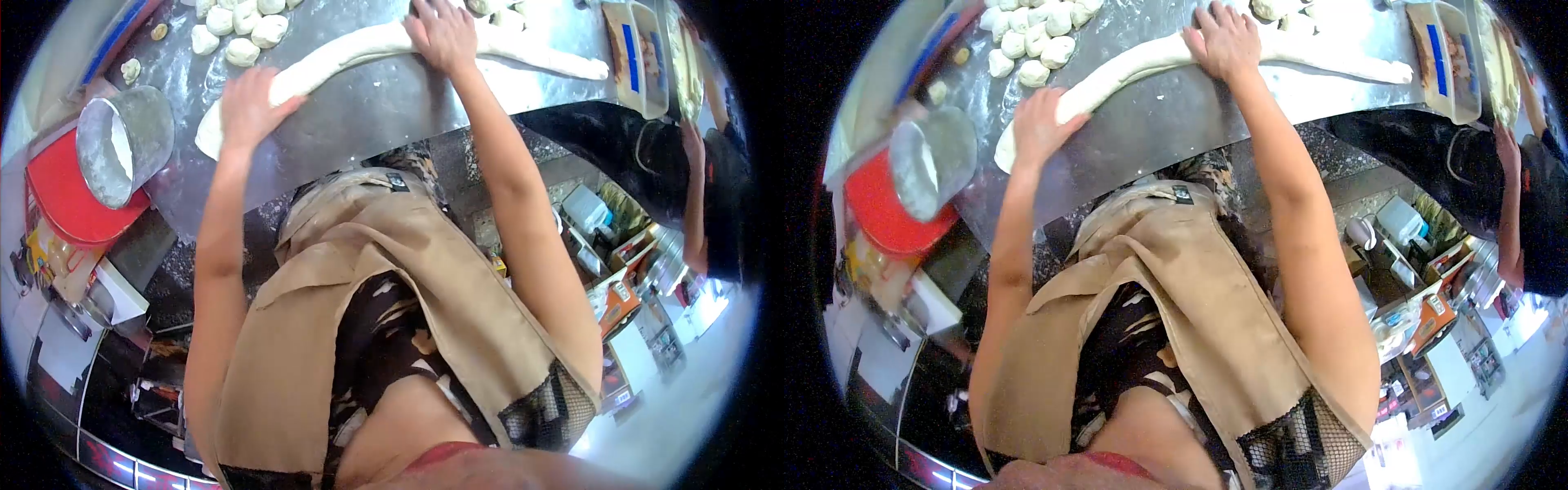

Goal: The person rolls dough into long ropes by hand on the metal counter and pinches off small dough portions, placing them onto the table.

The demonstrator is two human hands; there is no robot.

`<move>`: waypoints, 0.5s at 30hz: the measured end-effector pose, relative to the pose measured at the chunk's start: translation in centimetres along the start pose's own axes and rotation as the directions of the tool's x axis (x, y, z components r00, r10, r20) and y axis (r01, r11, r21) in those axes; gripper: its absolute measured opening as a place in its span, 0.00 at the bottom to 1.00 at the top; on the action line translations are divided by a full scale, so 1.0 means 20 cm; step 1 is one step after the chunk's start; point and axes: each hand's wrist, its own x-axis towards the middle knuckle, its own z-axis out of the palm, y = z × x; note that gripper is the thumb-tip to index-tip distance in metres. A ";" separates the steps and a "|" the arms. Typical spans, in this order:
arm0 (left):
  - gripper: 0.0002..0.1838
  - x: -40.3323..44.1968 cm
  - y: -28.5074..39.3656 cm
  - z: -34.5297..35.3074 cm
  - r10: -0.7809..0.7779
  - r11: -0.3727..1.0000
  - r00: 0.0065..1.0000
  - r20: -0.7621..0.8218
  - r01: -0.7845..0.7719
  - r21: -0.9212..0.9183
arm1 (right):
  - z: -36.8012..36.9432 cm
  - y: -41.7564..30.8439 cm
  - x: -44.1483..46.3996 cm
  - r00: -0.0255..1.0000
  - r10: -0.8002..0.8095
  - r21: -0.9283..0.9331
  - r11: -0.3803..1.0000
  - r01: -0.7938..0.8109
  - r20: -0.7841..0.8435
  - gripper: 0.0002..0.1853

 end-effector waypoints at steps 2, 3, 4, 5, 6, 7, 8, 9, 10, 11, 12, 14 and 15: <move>0.30 -0.17 -0.15 -0.06 -0.035 0.999 0.998 -0.051 0.035 -0.014 | -0.03 0.01 -0.20 0.992 -0.077 0.069 0.994 0.084 -0.096 0.24; 0.31 -0.25 -0.23 -0.06 -0.085 0.995 0.996 -0.021 0.084 -0.057 | -0.06 0.00 -0.29 0.988 -0.090 0.064 0.993 0.098 -0.126 0.24; 0.31 -0.32 -0.28 -0.07 -0.104 0.994 0.994 0.016 0.104 -0.036 | -0.09 -0.03 -0.35 0.989 -0.090 0.091 0.991 0.101 -0.119 0.24; 0.32 -0.39 -0.32 -0.09 -0.123 0.992 0.991 0.055 0.124 -0.011 | -0.10 -0.05 -0.37 0.992 -0.101 0.095 0.990 0.107 -0.075 0.25; 0.31 -0.47 -0.38 -0.11 -0.136 0.990 0.989 0.053 0.135 0.027 | -0.11 -0.05 -0.37 0.993 -0.109 0.099 0.989 0.112 -0.037 0.25; 0.30 -0.54 -0.44 -0.14 -0.146 0.987 0.988 0.051 0.143 0.067 | -0.12 -0.07 -0.32 0.993 -0.110 0.098 0.989 0.114 -0.046 0.25; 0.29 -0.61 -0.47 -0.21 -0.188 0.978 0.980 0.064 0.180 0.107 | -0.13 -0.10 -0.24 0.995 0.026 0.100 0.994 -0.036 0.101 0.25; 0.29 -0.66 -0.50 -0.26 -0.239 0.964 0.970 0.040 0.232 0.131 | -0.12 -0.14 -0.18 0.955 0.159 0.082 0.979 -0.185 0.251 0.26; 0.26 -0.72 -0.54 -0.27 -0.266 0.947 0.964 0.001 0.261 0.189 | -0.08 -0.17 -0.16 0.954 0.157 0.091 0.978 -0.186 0.257 0.26; 0.23 -0.76 -0.58 -0.26 -0.280 0.917 0.960 -0.006 0.269 0.293 | -0.03 -0.22 -0.12 0.964 0.202 0.034 0.977 -0.211 0.172 0.26; 0.21 -0.76 -0.62 -0.24 -0.286 0.878 0.958 -0.021 0.271 0.394 | 0.01 -0.25 -0.08 0.967 0.245 -0.022 0.970 -0.244 0.075 0.26; 0.19 -0.60 -0.40 -0.19 -0.319 0.918 0.946 0.052 0.295 0.264 | 0.07 -0.33 -0.10 0.986 0.154 -0.016 0.988 -0.155 -0.071 0.29; 0.18 -0.47 -0.20 -0.19 -0.267 0.958 0.962 0.055 0.259 0.121 | 0.04 -0.35 -0.15 0.989 0.144 0.020 0.989 -0.143 -0.021 0.33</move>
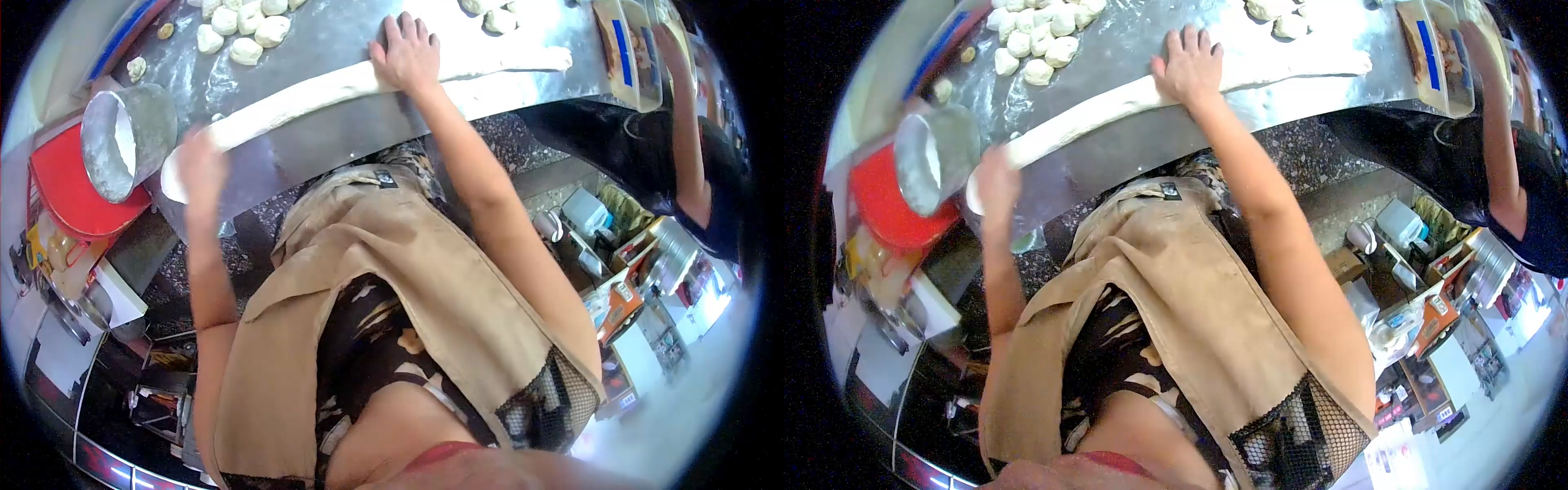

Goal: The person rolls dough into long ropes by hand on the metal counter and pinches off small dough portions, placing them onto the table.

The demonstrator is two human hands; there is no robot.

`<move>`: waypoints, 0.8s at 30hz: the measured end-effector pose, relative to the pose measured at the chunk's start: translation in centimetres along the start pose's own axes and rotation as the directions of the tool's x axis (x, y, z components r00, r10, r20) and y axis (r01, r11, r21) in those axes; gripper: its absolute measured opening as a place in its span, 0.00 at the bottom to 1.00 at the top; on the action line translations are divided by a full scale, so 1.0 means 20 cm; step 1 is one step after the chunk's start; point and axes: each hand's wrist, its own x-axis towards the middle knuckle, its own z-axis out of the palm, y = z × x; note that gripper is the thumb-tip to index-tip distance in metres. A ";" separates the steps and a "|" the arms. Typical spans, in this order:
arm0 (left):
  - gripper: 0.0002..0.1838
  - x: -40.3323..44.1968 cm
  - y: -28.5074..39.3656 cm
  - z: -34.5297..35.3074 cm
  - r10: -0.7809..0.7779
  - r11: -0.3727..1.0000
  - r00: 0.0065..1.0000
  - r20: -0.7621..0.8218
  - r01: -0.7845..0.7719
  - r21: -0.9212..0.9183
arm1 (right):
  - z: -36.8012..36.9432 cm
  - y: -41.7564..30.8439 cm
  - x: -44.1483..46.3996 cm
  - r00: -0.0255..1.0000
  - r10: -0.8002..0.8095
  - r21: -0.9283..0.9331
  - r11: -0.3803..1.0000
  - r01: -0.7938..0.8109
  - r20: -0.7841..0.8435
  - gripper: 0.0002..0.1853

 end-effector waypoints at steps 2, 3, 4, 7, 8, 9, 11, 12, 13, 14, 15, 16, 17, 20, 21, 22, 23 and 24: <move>0.26 0.11 0.62 -0.11 0.096 0.897 0.990 -0.102 -0.131 -0.421 | -0.09 0.04 -0.20 0.999 -0.032 0.036 0.999 0.031 0.027 0.34; 0.35 0.09 0.76 0.08 0.244 0.933 0.940 -0.236 -0.295 -0.208 | -0.14 0.07 -0.33 0.996 -0.072 0.076 0.995 0.069 0.043 0.35; 0.38 0.06 0.88 0.20 0.305 0.916 0.933 -0.191 -0.342 -0.209 | -0.19 0.11 -0.47 0.996 -0.058 0.074 0.996 0.053 0.072 0.35; 0.42 0.13 0.91 0.41 0.335 0.935 0.942 -0.029 -0.336 -0.109 | -0.20 0.28 -0.55 0.995 -0.056 0.014 0.998 0.055 0.081 0.35; 0.40 0.25 0.92 0.33 0.251 0.966 0.961 0.113 -0.242 -0.086 | -0.19 0.30 -0.40 0.997 -0.075 -0.008 0.997 0.075 0.004 0.33; 0.38 0.32 0.87 0.36 0.265 0.961 0.962 -0.062 -0.269 -0.061 | -0.16 0.32 -0.26 0.994 -0.092 -0.026 0.996 0.090 -0.063 0.32; 0.31 0.55 0.82 0.31 0.178 0.977 0.955 -0.237 -0.200 -0.073 | -0.04 0.40 0.06 0.996 -0.002 0.050 0.999 0.007 -0.093 0.25; 0.30 0.61 0.79 0.33 0.139 0.983 0.946 -0.294 -0.167 -0.071 | -0.04 0.43 0.08 0.992 -0.060 0.009 0.998 0.061 -0.116 0.25; 0.30 0.65 0.77 0.32 0.097 0.989 0.930 -0.354 -0.131 -0.073 | -0.05 0.46 0.11 0.983 -0.121 -0.034 0.993 0.117 -0.138 0.25; 0.31 0.57 0.75 0.33 0.152 0.979 0.939 -0.307 -0.185 -0.084 | -0.11 0.47 -0.01 0.987 -0.131 -0.021 0.991 0.129 -0.096 0.27; 0.32 0.43 0.74 0.33 0.204 0.967 0.943 -0.264 -0.236 -0.097 | -0.19 0.48 -0.21 0.988 -0.145 -0.008 0.989 0.145 -0.056 0.29; 0.33 0.24 0.73 0.34 0.204 0.964 0.958 -0.203 -0.233 -0.129 | -0.22 0.49 -0.44 0.997 -0.076 -0.032 0.997 0.076 -0.017 0.31; 0.34 0.09 0.73 0.33 0.207 0.960 0.969 -0.132 -0.227 -0.163 | -0.22 0.51 -0.59 1.000 -0.001 -0.056 0.998 0.003 0.030 0.34; 0.36 0.09 0.65 0.29 0.221 0.971 0.975 0.035 -0.217 -0.103 | -0.23 0.55 -0.56 0.998 0.038 -0.057 0.998 -0.035 0.048 0.35; 0.33 0.22 0.63 0.27 0.161 0.987 0.981 0.110 -0.161 -0.011 | -0.19 0.60 -0.43 1.000 0.010 -0.081 0.997 -0.009 0.016 0.34; 0.28 0.34 0.56 0.30 0.231 0.972 0.966 -0.114 -0.235 -0.021 | -0.15 0.64 -0.24 0.999 0.011 -0.069 0.998 -0.014 -0.052 0.32; 0.25 0.48 0.56 0.27 0.111 0.992 0.970 -0.216 -0.120 -0.029 | -0.13 0.67 -0.11 0.993 0.023 -0.054 0.998 -0.029 -0.115 0.31; 0.26 0.55 0.54 0.26 0.134 0.985 0.962 -0.236 -0.155 -0.071 | -0.13 0.69 -0.02 0.988 -0.020 -0.037 0.999 0.015 -0.154 0.29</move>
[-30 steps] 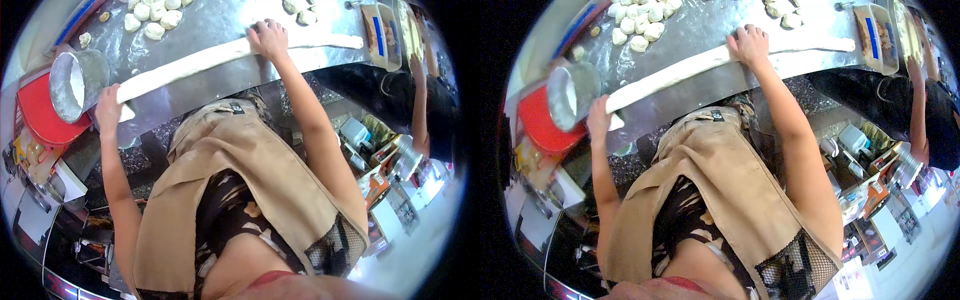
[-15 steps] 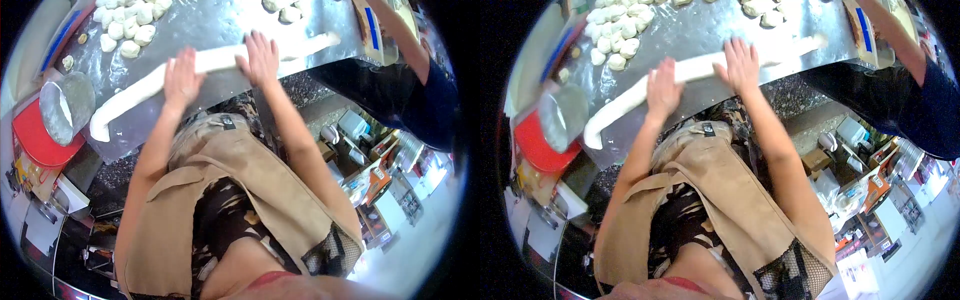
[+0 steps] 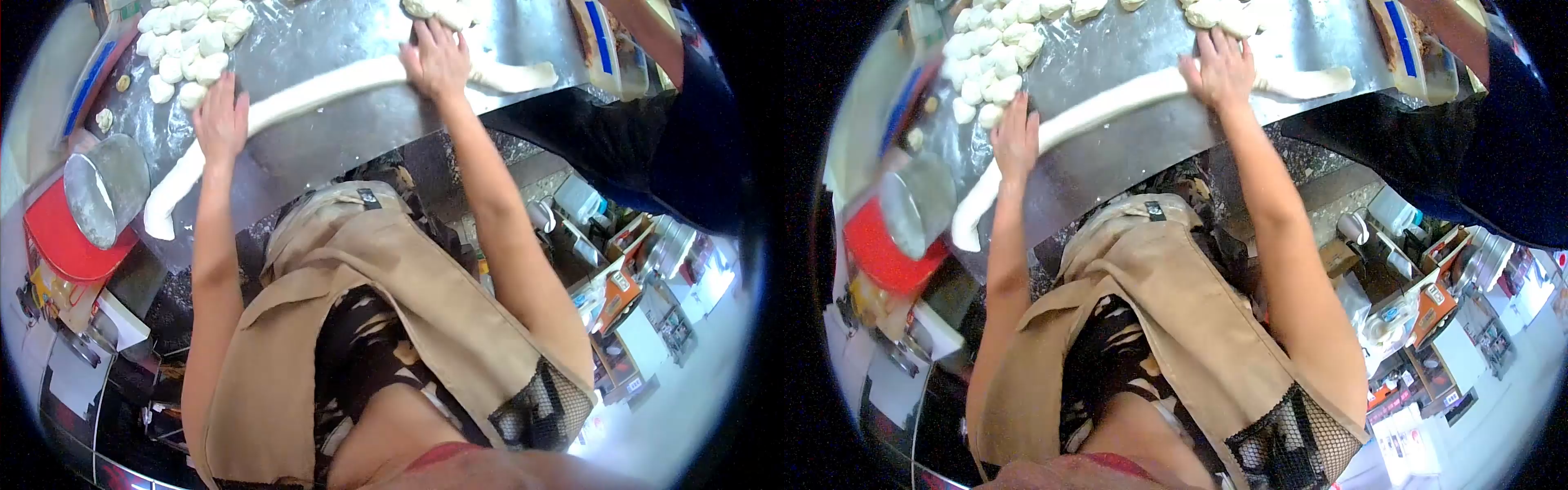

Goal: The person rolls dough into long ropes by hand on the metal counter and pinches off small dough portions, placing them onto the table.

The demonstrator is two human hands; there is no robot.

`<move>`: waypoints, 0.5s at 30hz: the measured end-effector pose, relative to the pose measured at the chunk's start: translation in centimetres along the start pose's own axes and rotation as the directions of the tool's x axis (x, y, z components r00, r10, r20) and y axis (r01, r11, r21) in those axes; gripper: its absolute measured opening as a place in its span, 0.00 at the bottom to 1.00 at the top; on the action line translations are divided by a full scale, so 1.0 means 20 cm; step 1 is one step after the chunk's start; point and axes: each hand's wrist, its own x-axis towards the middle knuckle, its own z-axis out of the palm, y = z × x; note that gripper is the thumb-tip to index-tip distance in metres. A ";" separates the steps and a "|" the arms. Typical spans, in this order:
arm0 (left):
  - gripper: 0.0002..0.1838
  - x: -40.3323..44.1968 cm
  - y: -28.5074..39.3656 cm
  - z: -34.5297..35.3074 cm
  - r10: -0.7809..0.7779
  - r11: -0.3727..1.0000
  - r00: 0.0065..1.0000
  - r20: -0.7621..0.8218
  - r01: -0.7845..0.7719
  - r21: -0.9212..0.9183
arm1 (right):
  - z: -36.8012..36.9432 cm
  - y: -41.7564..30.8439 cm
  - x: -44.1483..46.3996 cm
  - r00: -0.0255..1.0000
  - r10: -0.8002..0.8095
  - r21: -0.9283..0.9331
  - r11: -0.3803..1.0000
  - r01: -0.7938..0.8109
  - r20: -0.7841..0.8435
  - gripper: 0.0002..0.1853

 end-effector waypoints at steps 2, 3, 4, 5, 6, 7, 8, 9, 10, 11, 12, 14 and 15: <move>0.27 -0.06 -0.04 0.00 0.006 0.998 1.000 -0.010 -0.007 -0.057 | -0.03 0.04 -0.02 0.997 -0.083 -0.003 0.997 0.083 -0.010 0.25; 0.27 -0.21 -0.04 0.01 -0.013 0.998 1.000 0.003 0.013 -0.063 | -0.10 0.04 -0.16 0.997 -0.049 0.024 0.999 0.048 0.064 0.26; 0.30 -0.38 -0.03 -0.01 0.025 0.997 1.000 0.017 -0.023 -0.074 | -0.14 0.05 -0.33 0.993 0.015 0.015 1.000 -0.016 0.116 0.29; 0.34 -0.54 0.01 -0.06 0.013 0.996 0.999 0.049 -0.008 -0.087 | -0.15 0.06 -0.48 0.988 0.066 -0.049 0.997 -0.060 0.141 0.32; 0.36 -0.68 0.02 -0.07 -0.059 0.996 0.986 0.159 0.068 -0.056 | -0.15 0.07 -0.58 0.984 0.107 -0.060 0.993 -0.099 0.144 0.34; 0.35 -0.72 0.01 -0.07 -0.071 0.996 0.983 0.168 0.080 -0.046 | -0.16 0.08 -0.59 0.985 0.100 -0.070 0.993 -0.091 0.142 0.34; 0.33 -0.68 0.00 -0.07 -0.076 0.996 0.991 0.109 0.081 -0.044 | -0.16 0.09 -0.52 0.984 0.067 -0.084 0.995 -0.053 0.163 0.33; 0.31 -0.60 -0.02 -0.04 -0.084 0.995 0.995 0.049 0.086 -0.042 | -0.15 0.12 -0.42 0.983 0.031 -0.097 0.995 -0.013 0.183 0.32; 0.28 -0.49 -0.06 -0.03 -0.103 0.994 0.995 0.013 0.103 -0.023 | -0.14 0.14 -0.30 0.976 0.024 -0.105 0.994 -0.001 0.216 0.31; 0.25 -0.37 -0.10 -0.03 -0.112 0.994 0.993 -0.019 0.112 -0.003 | -0.11 0.17 -0.20 0.978 0.006 -0.136 0.990 0.023 0.210 0.30; 0.25 -0.32 -0.12 -0.03 -0.115 0.993 0.993 -0.022 0.115 -0.002 | -0.08 0.19 -0.12 0.989 -0.016 -0.127 0.991 0.035 0.145 0.28; 0.20 -0.21 -0.15 -0.02 -0.115 0.992 0.979 -0.167 0.122 0.030 | -0.13 0.12 0.05 0.997 -0.046 -0.120 0.991 0.053 0.063 0.27; 0.20 -0.16 -0.16 -0.03 -0.119 0.991 0.976 -0.182 0.126 0.031 | -0.18 0.02 0.16 0.941 0.123 -0.185 0.980 -0.066 0.315 0.24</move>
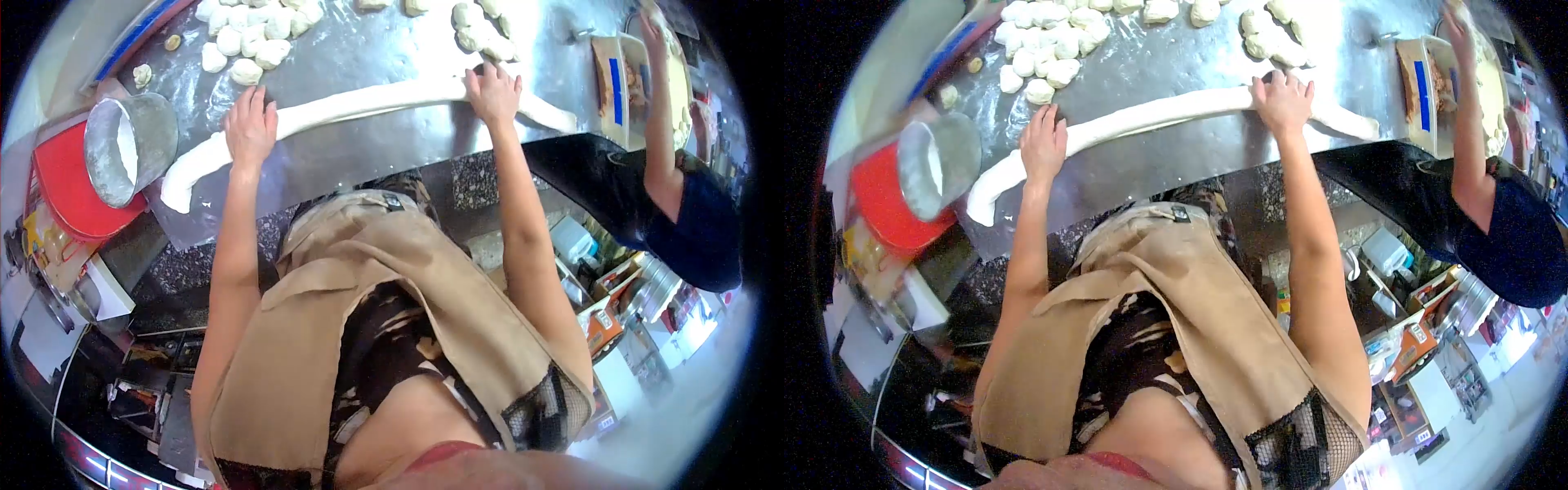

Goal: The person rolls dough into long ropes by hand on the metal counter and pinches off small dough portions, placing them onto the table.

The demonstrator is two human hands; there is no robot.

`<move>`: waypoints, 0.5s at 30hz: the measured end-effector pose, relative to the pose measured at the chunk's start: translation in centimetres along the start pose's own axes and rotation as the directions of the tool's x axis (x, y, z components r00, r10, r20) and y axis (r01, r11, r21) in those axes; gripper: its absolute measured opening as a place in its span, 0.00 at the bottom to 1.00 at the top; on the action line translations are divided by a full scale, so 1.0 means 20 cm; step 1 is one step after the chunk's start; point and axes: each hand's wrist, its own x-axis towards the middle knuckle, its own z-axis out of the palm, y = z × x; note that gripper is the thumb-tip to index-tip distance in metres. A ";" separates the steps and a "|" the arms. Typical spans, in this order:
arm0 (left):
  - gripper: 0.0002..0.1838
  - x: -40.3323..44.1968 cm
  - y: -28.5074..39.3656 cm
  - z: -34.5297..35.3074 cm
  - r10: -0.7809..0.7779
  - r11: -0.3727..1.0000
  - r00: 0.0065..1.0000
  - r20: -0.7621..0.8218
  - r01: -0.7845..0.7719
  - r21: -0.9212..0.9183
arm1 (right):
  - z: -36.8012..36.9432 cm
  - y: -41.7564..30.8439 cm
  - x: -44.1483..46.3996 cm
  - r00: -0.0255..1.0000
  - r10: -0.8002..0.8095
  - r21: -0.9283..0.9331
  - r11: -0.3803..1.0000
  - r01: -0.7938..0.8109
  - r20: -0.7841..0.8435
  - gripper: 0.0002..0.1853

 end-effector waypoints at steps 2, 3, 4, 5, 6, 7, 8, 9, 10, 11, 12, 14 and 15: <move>0.13 0.06 0.00 0.01 -0.108 0.954 0.979 0.173 0.150 -0.258 | 0.03 -0.24 0.03 0.982 -0.047 0.153 0.985 0.075 -0.181 0.17; 0.10 0.15 0.08 -0.03 -0.110 0.958 0.974 0.199 0.158 -0.240 | 0.06 -0.44 0.07 0.841 -0.091 0.350 0.881 0.318 -0.534 0.15; 0.11 0.23 0.15 0.03 -0.069 0.907 0.996 0.059 0.088 -0.413 | 0.08 -0.66 0.12 0.806 -0.042 0.432 0.827 0.359 -0.590 0.16; 0.11 0.30 0.25 0.06 -0.071 0.844 0.997 0.027 0.074 -0.532 | 0.08 -0.86 0.12 0.827 -0.084 0.383 0.857 0.344 -0.555 0.19; 0.15 0.32 0.29 0.14 0.015 0.863 0.998 -0.061 -0.043 -0.504 | 0.09 -0.98 0.13 0.845 -0.123 0.332 0.883 0.333 -0.520 0.22; 0.19 0.24 0.34 0.16 0.061 0.941 0.998 -0.034 -0.069 -0.332 | 0.16 -0.99 0.04 0.909 -0.143 0.340 0.896 0.287 -0.392 0.25; 0.24 0.10 0.37 0.13 0.107 0.983 0.994 0.007 -0.105 -0.152 | 0.22 -1.00 -0.13 0.956 -0.151 0.342 0.911 0.233 -0.251 0.28; 0.28 -0.08 0.36 0.06 0.135 0.981 0.982 0.132 -0.114 -0.158 | 0.17 -0.92 -0.29 0.970 -0.146 0.393 0.894 0.214 -0.196 0.33; 0.31 -0.24 0.34 -0.01 0.165 0.978 0.953 0.253 -0.125 -0.164 | 0.11 -0.83 -0.48 0.969 -0.243 0.308 0.920 0.243 -0.041 0.33; 0.32 -0.37 0.30 -0.05 0.161 0.975 0.928 0.336 -0.097 -0.199 | 0.16 -0.74 -0.67 0.972 -0.233 0.326 0.919 0.221 -0.003 0.34; 0.33 -0.46 0.24 -0.08 0.157 0.971 0.893 0.421 -0.061 -0.232 | 0.14 -0.67 -0.74 0.971 -0.225 0.288 0.938 0.195 0.076 0.34; 0.33 -0.34 0.13 -0.07 0.178 0.983 0.883 0.434 -0.136 -0.125 | 0.17 -0.60 -0.60 0.955 -0.295 0.230 0.929 0.289 -0.010 0.32; 0.33 -0.24 0.08 -0.06 0.187 0.978 0.874 0.449 -0.207 -0.004 | 0.14 -0.62 -0.42 0.958 -0.286 0.176 0.942 0.284 -0.019 0.31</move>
